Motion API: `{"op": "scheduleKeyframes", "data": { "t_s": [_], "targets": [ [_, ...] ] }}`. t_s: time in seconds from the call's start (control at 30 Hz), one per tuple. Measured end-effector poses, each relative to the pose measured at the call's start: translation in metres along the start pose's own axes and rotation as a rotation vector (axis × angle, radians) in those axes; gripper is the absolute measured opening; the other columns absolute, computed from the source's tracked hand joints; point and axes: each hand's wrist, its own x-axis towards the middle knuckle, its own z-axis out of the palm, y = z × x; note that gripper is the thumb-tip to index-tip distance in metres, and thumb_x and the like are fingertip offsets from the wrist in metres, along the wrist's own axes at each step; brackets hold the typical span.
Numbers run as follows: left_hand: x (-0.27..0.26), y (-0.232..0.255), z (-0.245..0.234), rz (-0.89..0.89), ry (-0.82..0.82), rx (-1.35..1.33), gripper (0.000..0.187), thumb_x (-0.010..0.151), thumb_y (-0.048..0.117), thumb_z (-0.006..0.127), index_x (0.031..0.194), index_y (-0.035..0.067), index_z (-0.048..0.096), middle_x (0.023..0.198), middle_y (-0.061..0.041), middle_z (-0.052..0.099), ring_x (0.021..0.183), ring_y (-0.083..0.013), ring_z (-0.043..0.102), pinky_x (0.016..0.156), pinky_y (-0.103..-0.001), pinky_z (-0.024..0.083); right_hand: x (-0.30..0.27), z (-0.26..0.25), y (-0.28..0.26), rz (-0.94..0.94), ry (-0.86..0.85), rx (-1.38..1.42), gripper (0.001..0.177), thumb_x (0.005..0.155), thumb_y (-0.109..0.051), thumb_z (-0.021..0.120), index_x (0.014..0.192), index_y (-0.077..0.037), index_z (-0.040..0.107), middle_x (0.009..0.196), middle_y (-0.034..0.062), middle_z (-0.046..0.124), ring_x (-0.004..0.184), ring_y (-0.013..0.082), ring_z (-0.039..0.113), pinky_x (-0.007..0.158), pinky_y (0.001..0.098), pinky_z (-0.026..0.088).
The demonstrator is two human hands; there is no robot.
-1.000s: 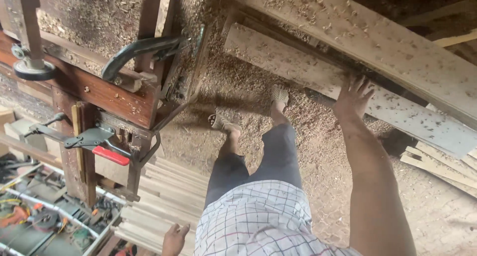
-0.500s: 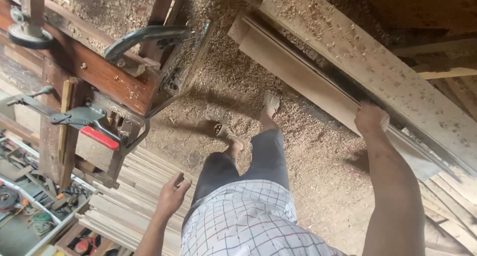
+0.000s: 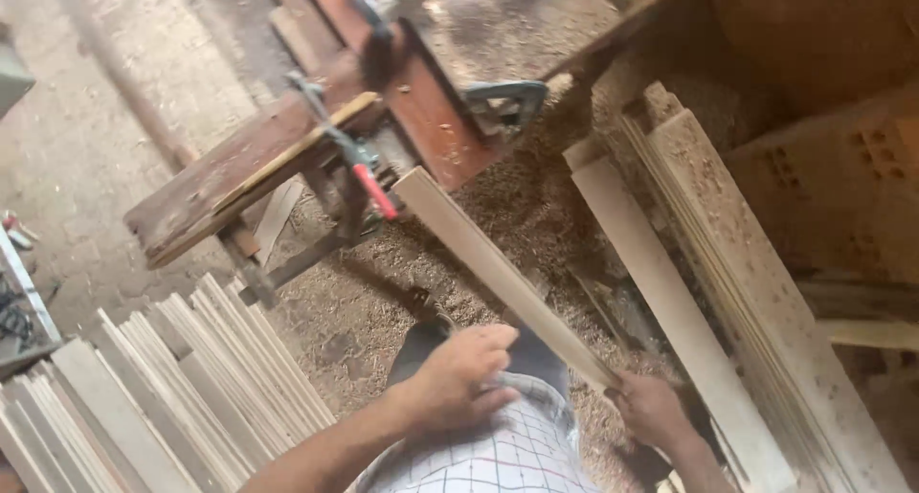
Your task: Shaping the edges of wood planks using a stationary wood shaper machine.
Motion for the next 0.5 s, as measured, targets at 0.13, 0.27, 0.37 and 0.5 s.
{"op": "scheduleKeyframes", "data": {
  "t_s": [0.13, 0.27, 0.37, 0.5],
  "targets": [
    [-0.033, 0.023, -0.044, 0.262, 0.102, 0.140, 0.030, 0.084, 0.029, 0.075, 0.088, 0.003, 0.061, 0.127, -0.023, 0.060, 0.128, -0.0394, 0.057, 0.111, -0.052, 0.043, -0.025, 0.005, -0.121, -0.368, 0.157, -0.194, 0.029, 0.092, -0.040, 0.064, 0.113, -0.020, 0.070, 0.074, 0.0036, 0.072, 0.062, 0.0187, 0.065, 0.060, 0.0373, 0.055],
    [-0.086, -0.001, -0.064, 0.275, 0.141, 0.444, 0.042, 0.069, 0.040, 0.076, 0.087, 0.004, 0.066, 0.120, -0.026, 0.061, 0.118, -0.0420, 0.058, 0.101, -0.057, 0.040, -0.048, -0.002, -0.247, -0.475, 0.111, -0.496, 0.021, 0.098, -0.036, 0.062, 0.106, -0.017, 0.066, 0.075, 0.0014, 0.068, 0.059, 0.0161, 0.061, 0.058, 0.0364, 0.053],
    [-0.134, -0.020, -0.075, -0.205, -0.226, 0.385, 0.037, 0.089, 0.034, 0.072, 0.107, 0.003, 0.064, 0.108, -0.017, 0.063, 0.106, -0.0322, 0.062, 0.095, -0.054, 0.044, -0.059, -0.011, -0.322, -0.485, 0.064, -0.757, 0.022, 0.107, -0.035, 0.053, 0.108, -0.014, 0.061, 0.075, 0.0014, 0.067, 0.061, 0.0167, 0.058, 0.054, 0.0351, 0.051],
    [-0.188, -0.022, -0.106, -0.472, -0.195, 0.382, 0.020, 0.103, 0.025, 0.060, 0.109, 0.007, 0.064, 0.100, -0.011, 0.065, 0.094, -0.0279, 0.067, 0.088, -0.047, 0.051, -0.064, -0.021, -0.378, -0.740, 0.288, -1.018, 0.010, 0.098, -0.024, 0.062, 0.099, -0.014, 0.065, 0.076, -0.0008, 0.068, 0.062, 0.0137, 0.061, 0.060, 0.0323, 0.049]
  ]
}}
